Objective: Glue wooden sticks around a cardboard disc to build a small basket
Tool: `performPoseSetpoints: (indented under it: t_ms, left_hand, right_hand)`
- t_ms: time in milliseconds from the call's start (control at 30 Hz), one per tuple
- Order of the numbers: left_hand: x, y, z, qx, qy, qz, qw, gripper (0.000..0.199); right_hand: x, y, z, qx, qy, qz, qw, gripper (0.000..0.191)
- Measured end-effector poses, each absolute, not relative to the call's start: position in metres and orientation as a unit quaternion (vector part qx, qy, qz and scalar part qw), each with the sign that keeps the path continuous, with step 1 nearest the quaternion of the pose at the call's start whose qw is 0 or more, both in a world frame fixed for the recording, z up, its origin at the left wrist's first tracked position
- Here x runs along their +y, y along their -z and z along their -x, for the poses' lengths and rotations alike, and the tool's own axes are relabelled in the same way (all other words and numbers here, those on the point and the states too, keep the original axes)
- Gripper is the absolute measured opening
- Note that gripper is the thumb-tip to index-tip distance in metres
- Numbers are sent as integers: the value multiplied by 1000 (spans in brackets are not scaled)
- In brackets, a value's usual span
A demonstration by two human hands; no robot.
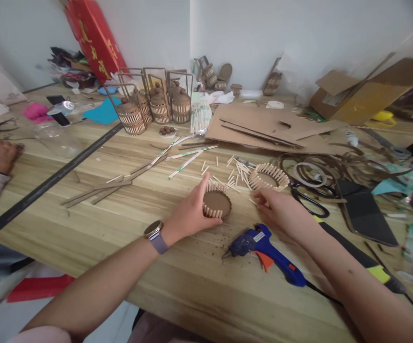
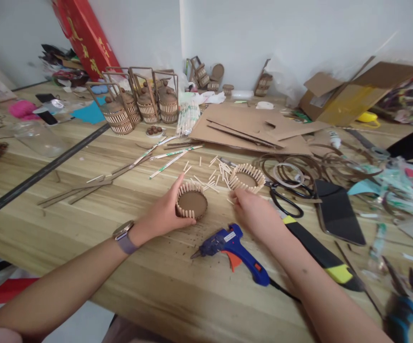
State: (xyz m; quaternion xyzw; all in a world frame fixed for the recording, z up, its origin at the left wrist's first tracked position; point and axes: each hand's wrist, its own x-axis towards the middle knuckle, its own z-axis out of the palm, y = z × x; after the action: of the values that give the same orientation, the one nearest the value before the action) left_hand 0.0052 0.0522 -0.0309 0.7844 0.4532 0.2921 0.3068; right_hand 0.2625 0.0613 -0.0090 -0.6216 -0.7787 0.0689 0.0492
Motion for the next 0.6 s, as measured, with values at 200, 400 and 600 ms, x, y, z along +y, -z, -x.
performPoseSetpoints:
  t_ms: [200,400,600]
  left_hand:
    - [52,31,-6,448,-291,-792,296,122]
    - [52,31,-6,439,-295,-794,299,121]
    - [52,33,-7,435,-299,-794,300,120]
  right_hand:
    - [58,13,-265,-796,-84,600,10,19]
    - [59,4,-264,-820,-82,564,43,12]
    - [45,-24,-240,-807,-231,518,165,14]
